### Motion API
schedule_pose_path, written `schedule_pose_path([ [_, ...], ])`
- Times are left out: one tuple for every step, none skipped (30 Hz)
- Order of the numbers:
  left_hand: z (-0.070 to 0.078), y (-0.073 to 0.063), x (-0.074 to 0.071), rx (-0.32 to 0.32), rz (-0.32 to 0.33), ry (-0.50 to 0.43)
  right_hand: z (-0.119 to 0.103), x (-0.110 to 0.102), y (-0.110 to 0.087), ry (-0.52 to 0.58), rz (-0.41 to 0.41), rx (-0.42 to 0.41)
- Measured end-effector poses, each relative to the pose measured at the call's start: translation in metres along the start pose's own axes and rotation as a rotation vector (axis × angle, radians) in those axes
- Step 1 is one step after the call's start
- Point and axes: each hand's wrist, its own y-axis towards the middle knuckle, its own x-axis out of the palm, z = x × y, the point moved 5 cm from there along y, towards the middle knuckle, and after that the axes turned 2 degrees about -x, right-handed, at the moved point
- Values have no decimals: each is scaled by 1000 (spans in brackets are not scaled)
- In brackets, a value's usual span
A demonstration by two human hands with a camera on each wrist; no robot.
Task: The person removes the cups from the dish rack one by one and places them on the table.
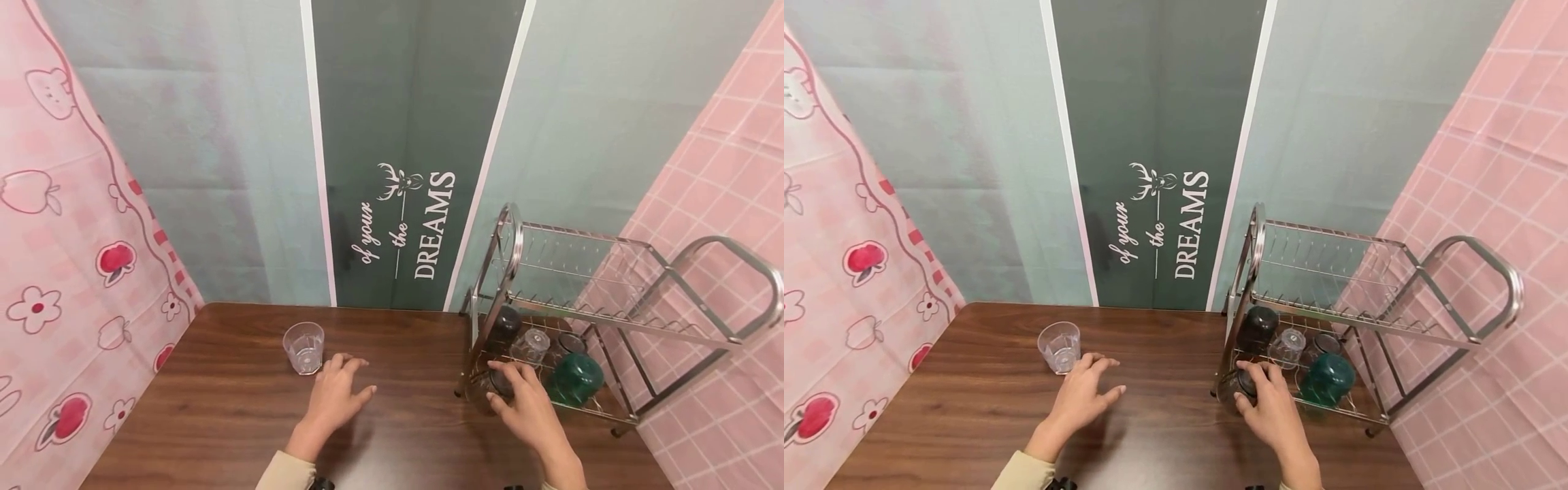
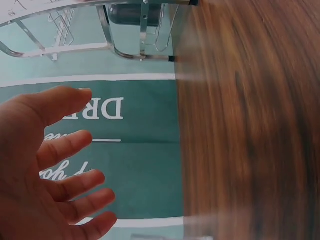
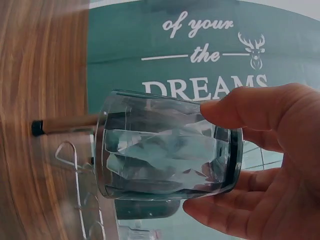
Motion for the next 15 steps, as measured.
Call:
schedule_pose_path([
  [1, 1, 2, -5, -5, -14, 0, 2, 0, 6, 1, -4],
  [2, 2, 4, -11, -11, -29, -1, 3, 0, 13, 4, -7],
  [2, 2, 7, -11, -17, -38, -1, 4, 1, 18, 11, -12],
  [3, 3, 9, -14, -23, -52, -2, 6, 1, 22, 15, -17],
  [3, 3, 11, -15, -28, -68, -2, 7, 1, 27, 19, -20],
  [4, 4, 12, -20, -34, -84, -2, 8, 2, 34, 24, -23],
  [4, 4, 14, -22, -40, -106, -3, 9, 2, 40, 29, -24],
  [5, 4, 16, -26, -45, -128, -3, 10, 2, 46, 32, -24],
  [5, 4, 18, -26, -48, -146, -3, 10, 2, 52, 36, -24],
  [6, 4, 19, -33, -50, -178, -3, 11, 2, 59, 40, -23],
  [7, 4, 21, -36, -53, -206, -3, 12, 1, 66, 44, -21],
  [8, 4, 23, -36, -57, -235, -3, 12, 1, 75, 49, -22],
  [10, 3, 25, -32, -60, -263, -3, 13, 1, 84, 56, -24],
  [11, 3, 27, -30, -68, -286, -3, 13, 1, 96, 61, -24],
  [13, 2, 30, -25, -75, -310, -3, 14, 0, 109, 68, -24],
])
